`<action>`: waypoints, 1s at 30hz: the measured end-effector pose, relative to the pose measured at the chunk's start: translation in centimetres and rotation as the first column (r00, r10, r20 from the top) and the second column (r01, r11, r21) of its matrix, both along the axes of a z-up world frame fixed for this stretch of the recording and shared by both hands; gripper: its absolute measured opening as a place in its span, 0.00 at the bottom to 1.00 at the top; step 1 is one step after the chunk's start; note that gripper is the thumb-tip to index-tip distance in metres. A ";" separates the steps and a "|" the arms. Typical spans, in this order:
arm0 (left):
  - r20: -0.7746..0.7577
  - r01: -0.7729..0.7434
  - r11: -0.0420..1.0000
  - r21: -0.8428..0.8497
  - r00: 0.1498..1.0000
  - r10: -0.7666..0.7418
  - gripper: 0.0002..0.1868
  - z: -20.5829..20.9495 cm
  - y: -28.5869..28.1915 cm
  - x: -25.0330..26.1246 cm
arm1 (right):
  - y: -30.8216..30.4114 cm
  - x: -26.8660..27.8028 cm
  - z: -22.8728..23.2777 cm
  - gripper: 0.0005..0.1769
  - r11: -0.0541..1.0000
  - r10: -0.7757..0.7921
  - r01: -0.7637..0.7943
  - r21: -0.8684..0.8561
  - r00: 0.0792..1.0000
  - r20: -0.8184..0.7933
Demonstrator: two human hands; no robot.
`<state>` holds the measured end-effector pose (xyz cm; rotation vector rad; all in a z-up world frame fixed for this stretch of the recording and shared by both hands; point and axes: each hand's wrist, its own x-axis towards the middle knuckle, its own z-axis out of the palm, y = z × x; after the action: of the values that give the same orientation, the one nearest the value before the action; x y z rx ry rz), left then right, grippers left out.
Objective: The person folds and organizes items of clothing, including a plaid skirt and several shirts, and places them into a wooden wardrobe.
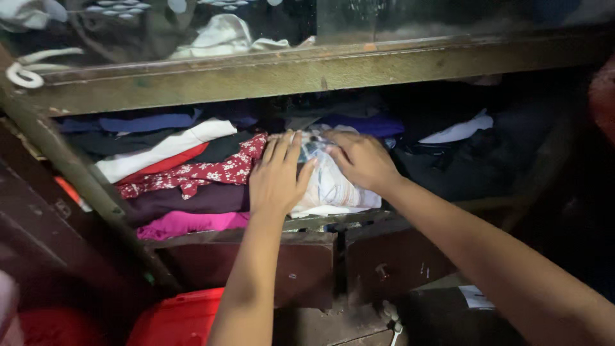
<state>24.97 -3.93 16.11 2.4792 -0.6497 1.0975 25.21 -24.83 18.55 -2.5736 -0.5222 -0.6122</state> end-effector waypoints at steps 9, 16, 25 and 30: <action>-0.064 0.012 0.939 0.345 0.998 0.011 0.52 -0.5 1.9 -3.8 | -1.2 -4.5 -0.1 0.62 0.856 0.268 -0.230 -0.463 0.963 0.017; 0.170 -0.132 0.847 0.515 0.984 0.050 0.41 -3.7 2.3 0.6 | -2.9 -2.2 -3.0 0.56 0.818 0.166 -0.055 -0.572 0.976 0.143; -0.220 0.135 0.977 0.164 0.971 -0.097 0.47 0.0 2.7 -2.4 | -3.6 -2.2 0.5 0.56 0.910 0.150 -0.221 -0.350 0.964 -0.219; -0.229 -0.011 0.995 -0.095 0.973 -0.011 0.37 1.9 -1.7 0.5 | -3.7 1.2 1.9 0.46 0.956 0.199 -0.197 -0.217 0.980 -0.013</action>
<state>25.44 -5.60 18.01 2.4726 -0.5157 0.8047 26.43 -28.54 20.42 -2.6756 -0.8827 -0.5212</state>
